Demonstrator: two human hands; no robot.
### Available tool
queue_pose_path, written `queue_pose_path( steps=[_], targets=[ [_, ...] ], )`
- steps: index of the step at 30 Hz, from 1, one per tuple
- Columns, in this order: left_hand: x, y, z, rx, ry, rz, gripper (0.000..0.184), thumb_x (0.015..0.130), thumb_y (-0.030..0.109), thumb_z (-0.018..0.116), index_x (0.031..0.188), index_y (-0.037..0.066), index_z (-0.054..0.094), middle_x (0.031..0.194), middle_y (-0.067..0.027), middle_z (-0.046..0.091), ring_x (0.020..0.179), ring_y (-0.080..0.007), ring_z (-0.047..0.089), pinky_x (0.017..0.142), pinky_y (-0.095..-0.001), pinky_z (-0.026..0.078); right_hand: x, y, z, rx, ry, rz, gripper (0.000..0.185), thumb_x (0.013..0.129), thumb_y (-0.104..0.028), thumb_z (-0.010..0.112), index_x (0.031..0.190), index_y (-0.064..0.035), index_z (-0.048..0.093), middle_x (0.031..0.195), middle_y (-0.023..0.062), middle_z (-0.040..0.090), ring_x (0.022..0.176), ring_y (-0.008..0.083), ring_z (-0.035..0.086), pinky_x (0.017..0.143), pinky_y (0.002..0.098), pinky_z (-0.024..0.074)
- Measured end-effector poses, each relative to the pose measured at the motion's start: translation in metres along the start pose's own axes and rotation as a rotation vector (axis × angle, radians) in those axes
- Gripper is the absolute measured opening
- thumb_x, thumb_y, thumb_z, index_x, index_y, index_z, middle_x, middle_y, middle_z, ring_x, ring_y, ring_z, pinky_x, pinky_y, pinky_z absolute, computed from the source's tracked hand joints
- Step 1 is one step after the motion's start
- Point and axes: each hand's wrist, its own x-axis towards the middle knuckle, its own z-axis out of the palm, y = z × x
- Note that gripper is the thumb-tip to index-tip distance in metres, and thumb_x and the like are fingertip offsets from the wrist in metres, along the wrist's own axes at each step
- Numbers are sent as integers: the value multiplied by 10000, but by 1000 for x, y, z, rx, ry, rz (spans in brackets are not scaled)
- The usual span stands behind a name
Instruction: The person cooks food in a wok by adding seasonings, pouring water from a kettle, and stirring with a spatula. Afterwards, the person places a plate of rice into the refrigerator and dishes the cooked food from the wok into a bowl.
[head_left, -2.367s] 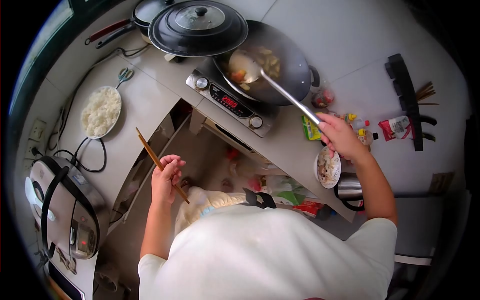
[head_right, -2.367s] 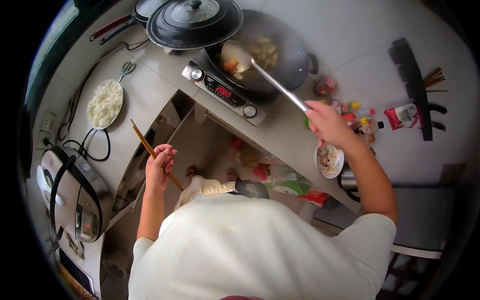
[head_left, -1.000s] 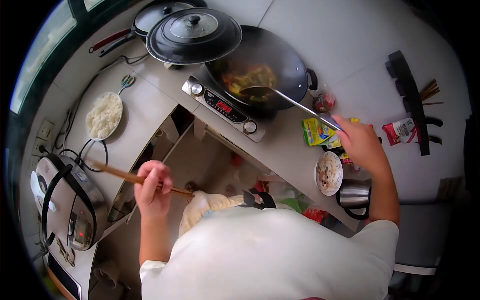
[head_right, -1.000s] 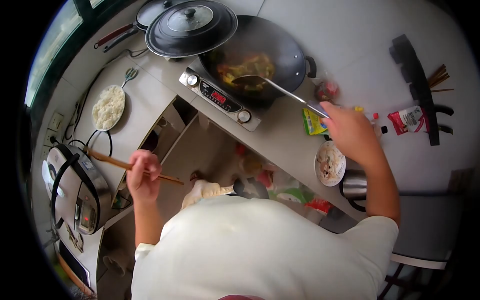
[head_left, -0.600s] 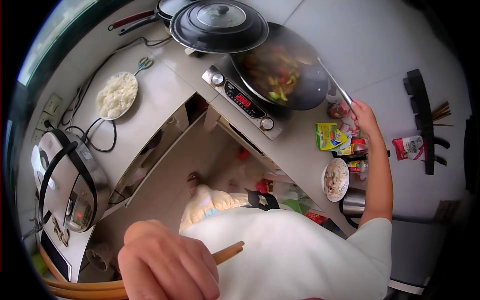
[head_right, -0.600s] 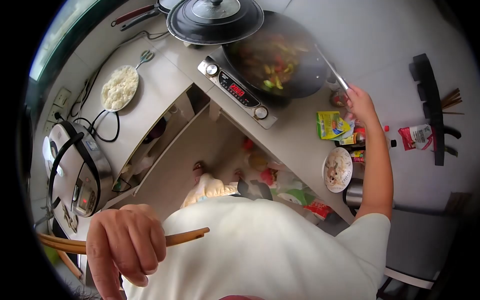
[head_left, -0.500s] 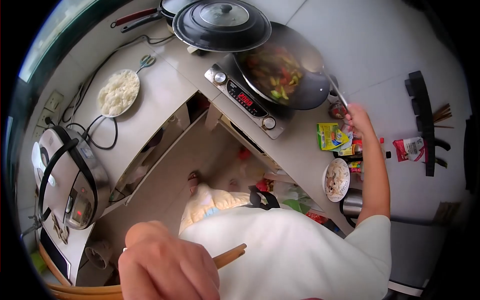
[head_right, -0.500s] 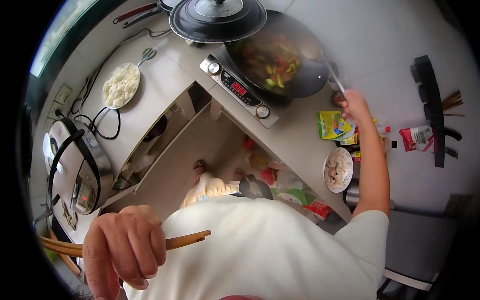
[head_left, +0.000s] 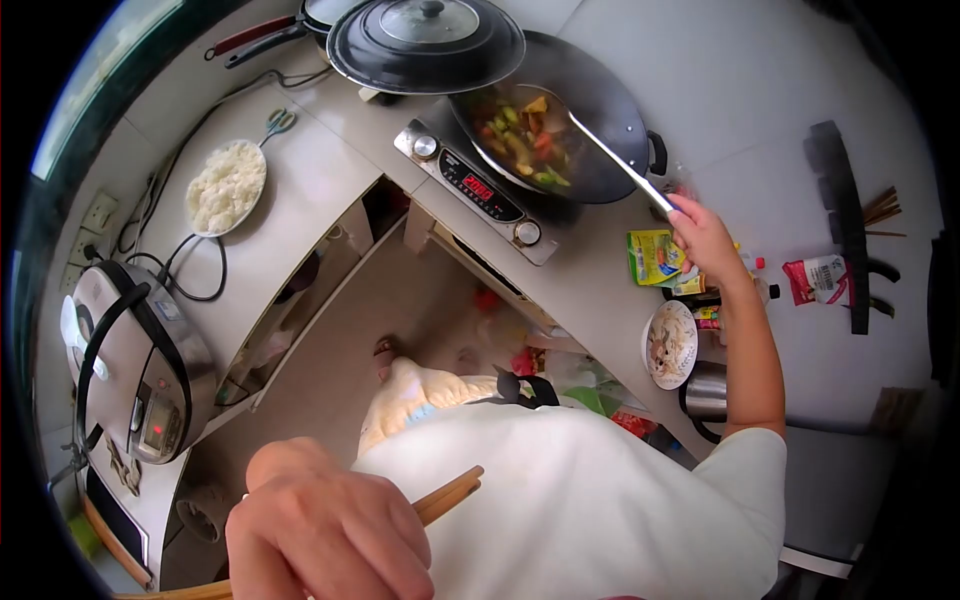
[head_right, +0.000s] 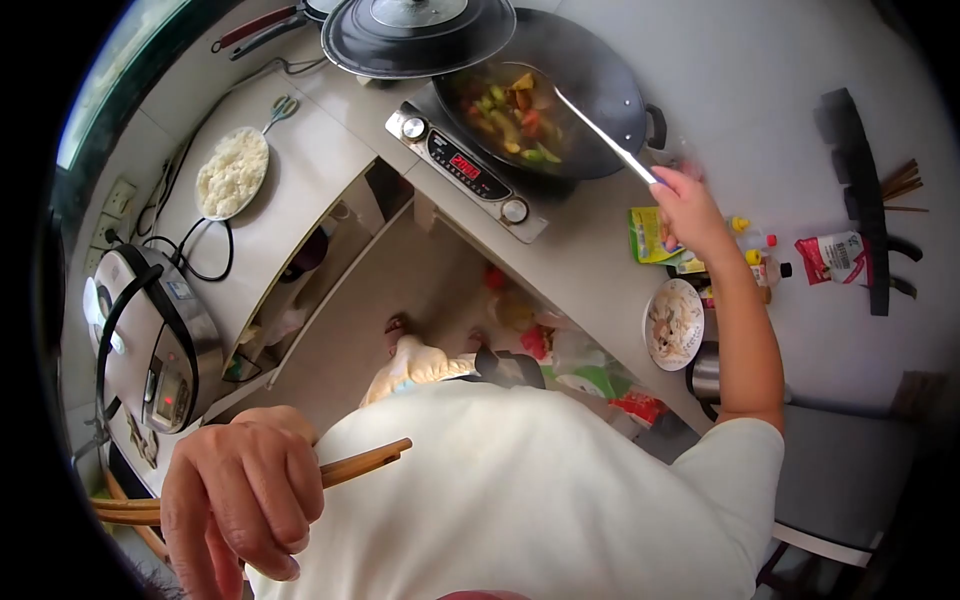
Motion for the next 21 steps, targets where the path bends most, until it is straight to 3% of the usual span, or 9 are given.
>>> queue_pose_path(
  steps=[3,4,7,10,13,17,20,21],
  targets=[
    [-2,-2,-1,15,-19,-2,173,789,178,681,949,118,653,583,-78,549,362,-74,391,337,-196,181,13,-4,1,-359,168,-124,415,885,-220,477,1277,-89,438,668,46,546,508,128,512,443,298,449],
    [-2,-2,-2,19,-23,-3,169,793,180,677,949,118,654,582,-77,548,363,-73,391,338,-194,180,33,5,8,-719,351,-372,377,873,-222,479,1233,-110,478,786,169,617,648,290,606,586,393,487],
    [-4,-3,-1,33,-43,-8,162,807,181,660,955,115,655,594,-81,555,374,-83,403,342,-202,188,61,-11,40,-866,437,-306,345,869,-221,478,1179,-73,501,848,253,603,757,409,589,703,465,468],
    [-8,1,0,61,-37,-66,160,819,180,642,965,113,655,620,-87,567,395,-98,423,347,-213,202,84,-19,70,-906,402,-338,360,876,-221,469,1158,3,480,799,257,606,766,423,584,702,495,458],
    [-16,1,0,132,-5,-66,166,825,180,634,975,114,655,654,-93,581,418,-115,444,353,-221,217,67,-29,83,-857,323,-412,357,879,-207,463,1160,14,473,795,262,603,751,429,580,692,501,454],
    [-27,-1,-4,178,35,-96,160,824,149,644,965,75,637,722,-171,639,458,-164,520,378,-234,350,40,-12,64,-842,219,-468,360,869,-158,488,1212,-52,460,834,222,607,756,411,577,660,487,443],
    [-30,-4,-12,205,24,-117,231,802,191,679,1006,100,624,731,-162,644,465,-150,523,387,-222,364,30,18,24,-887,281,-612,394,853,-136,516,1243,-121,465,861,165,591,766,360,569,651,444,448],
    [-31,-6,-16,221,29,-114,236,800,203,683,1007,104,625,733,-160,645,467,-147,524,389,-220,368,22,20,13,-959,304,-570,399,848,-132,523,1244,-134,471,859,153,580,768,344,564,650,430,448]
  ],
)
